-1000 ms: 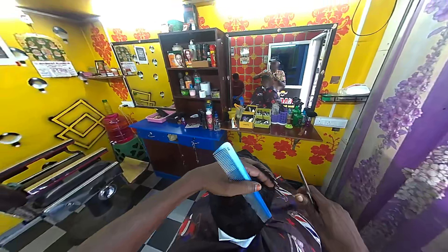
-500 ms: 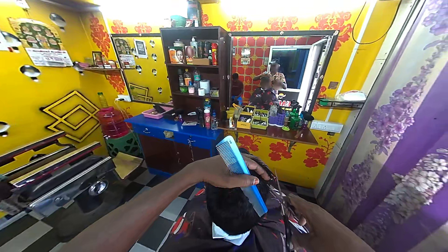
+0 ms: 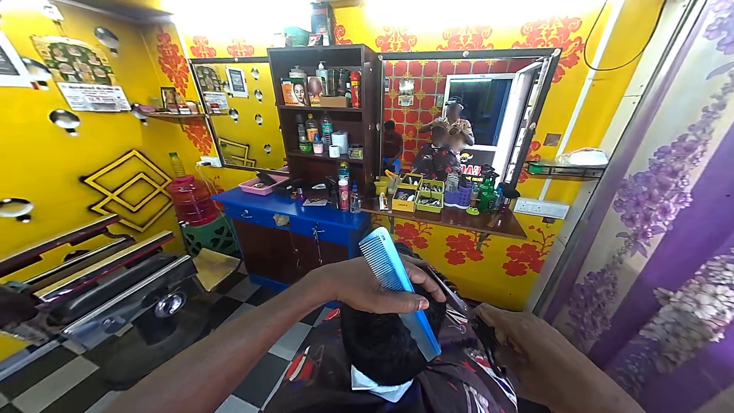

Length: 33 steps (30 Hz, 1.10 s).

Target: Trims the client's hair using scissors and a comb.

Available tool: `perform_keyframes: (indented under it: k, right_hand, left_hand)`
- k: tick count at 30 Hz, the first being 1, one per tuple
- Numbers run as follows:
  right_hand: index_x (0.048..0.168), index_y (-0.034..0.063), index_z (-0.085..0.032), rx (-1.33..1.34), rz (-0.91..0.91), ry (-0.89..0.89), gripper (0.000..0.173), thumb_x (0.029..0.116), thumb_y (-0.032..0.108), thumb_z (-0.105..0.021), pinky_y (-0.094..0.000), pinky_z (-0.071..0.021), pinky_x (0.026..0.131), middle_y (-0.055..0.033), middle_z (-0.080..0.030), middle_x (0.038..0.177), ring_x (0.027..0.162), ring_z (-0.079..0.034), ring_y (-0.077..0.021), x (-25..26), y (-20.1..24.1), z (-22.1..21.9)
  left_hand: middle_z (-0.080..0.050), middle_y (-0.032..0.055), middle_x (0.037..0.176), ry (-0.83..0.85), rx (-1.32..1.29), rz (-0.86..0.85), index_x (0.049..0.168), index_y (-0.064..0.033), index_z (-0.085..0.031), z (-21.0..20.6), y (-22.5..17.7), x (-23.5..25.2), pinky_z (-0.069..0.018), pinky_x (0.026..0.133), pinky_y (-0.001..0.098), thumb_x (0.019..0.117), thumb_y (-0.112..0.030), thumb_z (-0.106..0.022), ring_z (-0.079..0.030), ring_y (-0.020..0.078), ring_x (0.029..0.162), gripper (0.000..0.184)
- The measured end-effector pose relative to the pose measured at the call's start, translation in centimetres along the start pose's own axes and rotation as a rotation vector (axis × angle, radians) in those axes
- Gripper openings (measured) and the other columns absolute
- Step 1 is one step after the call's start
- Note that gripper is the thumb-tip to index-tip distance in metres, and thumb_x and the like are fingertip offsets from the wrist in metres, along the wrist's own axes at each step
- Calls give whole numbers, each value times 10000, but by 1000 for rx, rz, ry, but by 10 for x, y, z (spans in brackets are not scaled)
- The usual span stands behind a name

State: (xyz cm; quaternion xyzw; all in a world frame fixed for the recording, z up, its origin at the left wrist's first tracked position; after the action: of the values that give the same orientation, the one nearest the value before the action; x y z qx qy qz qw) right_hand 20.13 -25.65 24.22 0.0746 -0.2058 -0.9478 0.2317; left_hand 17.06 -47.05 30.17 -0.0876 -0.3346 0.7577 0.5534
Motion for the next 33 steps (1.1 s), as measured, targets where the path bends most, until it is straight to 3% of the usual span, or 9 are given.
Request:
perform_keyframes:
  k: [3,8,15,18,20,23,27,30,33]
  right_hand:
    - [1213,111,-637,29,5,-17,327,897,28,-621,-541,-552,731,-94,-695,969,842,-684,-293,0,-9,1]
    - [1228,104,-606,-19,47,106,381,896,216,-757,-502,-535,820,-74,-658,1059,949,-657,-257,1,5,5]
    - [1308,91,-606,-114,44,66,372,939,76,-641,-590,-522,828,-163,-677,1085,974,-668,-363,-2,16,17]
    - [1275,108,-618,-114,38,31,370,916,18,-604,-586,-527,777,-150,-677,1009,914,-672,-356,-2,8,15]
    - [1229,115,-639,12,42,-60,344,898,22,-615,-521,-546,750,-105,-687,984,862,-677,-286,0,-3,10]
    - [1164,75,-650,489,109,-295,294,879,9,-677,-322,-619,785,-29,-719,1049,898,-714,-138,2,-23,-12]
    - [1210,38,-540,1126,215,-475,406,816,-61,-552,-297,-574,784,-29,-678,1119,982,-670,-130,-7,-15,-71]
    - [1275,11,-509,1205,244,-375,402,876,33,-554,-311,-556,831,-11,-639,1123,1005,-638,-112,-11,11,-93]
    - [1222,-25,-578,981,220,-391,428,969,301,-693,-289,-552,720,-39,-643,988,818,-619,-89,-8,30,-90]
  left_hand:
    - [-682,81,1264,8,17,22,1181,-34,-715,-1,2,-1,-448,1065,325,1025,-286,-516,-585,142,1230,357]
    - [-690,100,1238,8,4,-29,1126,20,-714,-2,2,-1,-418,1109,316,1028,-254,-533,-577,140,1250,343]
    - [-712,73,1218,18,45,-27,1164,-9,-718,-4,-1,0,-350,1163,343,1036,-288,-522,-571,152,1266,364]
    - [-708,70,1218,21,49,-31,1158,-21,-723,-4,-1,0,-356,1157,348,1032,-290,-522,-563,164,1273,360]
    - [-692,68,1257,27,50,-25,1166,-36,-723,-5,0,0,-390,1139,347,1034,-307,-517,-556,168,1290,365]
    - [-679,80,1278,32,30,-50,1167,-24,-718,-6,0,0,-409,1134,350,1036,-295,-518,-557,180,1293,362]
    - [-685,73,1275,9,7,-47,1153,-29,-725,-5,0,-1,-419,1130,345,1028,-290,-538,-566,170,1286,345]
    - [-684,82,1273,6,-12,-41,1150,-11,-720,-5,-2,0,-415,1134,344,1030,-265,-535,-565,172,1287,337]
    - [-691,73,1256,-3,-1,-37,1134,-20,-727,-6,-4,2,-414,1129,343,1039,-322,-538,-568,164,1275,368]
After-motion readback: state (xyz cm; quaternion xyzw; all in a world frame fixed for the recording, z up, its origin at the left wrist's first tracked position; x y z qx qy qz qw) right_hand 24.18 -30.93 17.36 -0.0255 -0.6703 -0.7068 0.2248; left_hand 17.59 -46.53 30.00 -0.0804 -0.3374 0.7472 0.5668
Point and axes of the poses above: each hand's wrist, its own x-axis towards the middle knuckle, its own z-axis out of the back of the hand, y = z × x, the point moved 6 cm from there along x, towards the middle knuckle
